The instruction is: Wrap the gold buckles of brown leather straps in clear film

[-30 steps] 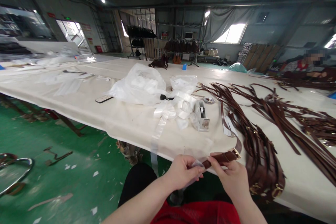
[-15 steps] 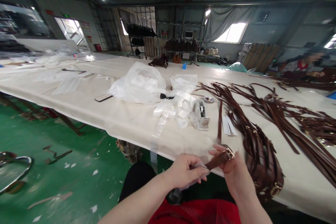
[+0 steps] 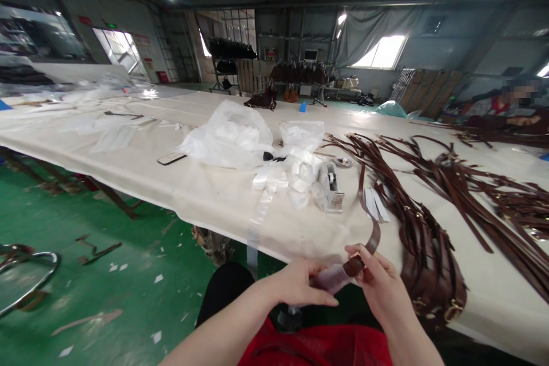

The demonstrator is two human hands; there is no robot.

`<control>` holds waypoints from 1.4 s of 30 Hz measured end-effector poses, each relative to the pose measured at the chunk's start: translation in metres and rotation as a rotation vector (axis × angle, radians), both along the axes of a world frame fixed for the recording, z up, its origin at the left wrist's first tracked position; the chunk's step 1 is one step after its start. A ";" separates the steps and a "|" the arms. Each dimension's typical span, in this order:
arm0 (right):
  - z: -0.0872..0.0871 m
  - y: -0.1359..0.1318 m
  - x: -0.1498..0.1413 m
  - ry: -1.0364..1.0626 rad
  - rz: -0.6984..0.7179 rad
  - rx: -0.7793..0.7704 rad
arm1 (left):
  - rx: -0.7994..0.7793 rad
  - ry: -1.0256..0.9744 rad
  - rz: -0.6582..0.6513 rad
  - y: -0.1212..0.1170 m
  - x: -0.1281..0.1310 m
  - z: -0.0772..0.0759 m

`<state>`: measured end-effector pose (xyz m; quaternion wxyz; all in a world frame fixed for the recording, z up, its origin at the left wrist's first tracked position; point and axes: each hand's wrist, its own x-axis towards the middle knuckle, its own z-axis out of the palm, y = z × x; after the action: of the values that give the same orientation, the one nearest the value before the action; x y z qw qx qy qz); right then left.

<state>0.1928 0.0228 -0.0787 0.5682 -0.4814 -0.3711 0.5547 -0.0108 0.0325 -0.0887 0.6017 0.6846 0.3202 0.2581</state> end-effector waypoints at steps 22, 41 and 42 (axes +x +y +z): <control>-0.009 -0.004 0.002 0.160 0.266 -0.169 | 0.018 0.112 -0.036 0.004 -0.002 -0.006; -0.016 0.013 -0.001 -0.001 -0.008 0.090 | -0.086 0.001 0.009 -0.006 0.018 -0.010; -0.010 0.020 0.006 0.062 -0.124 0.112 | -0.078 0.020 -0.004 -0.007 0.019 -0.013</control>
<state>0.1983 0.0429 -0.0888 0.6388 -0.4534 -0.3532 0.5115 0.0084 0.0259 -0.1016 0.6254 0.6637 0.3347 0.2375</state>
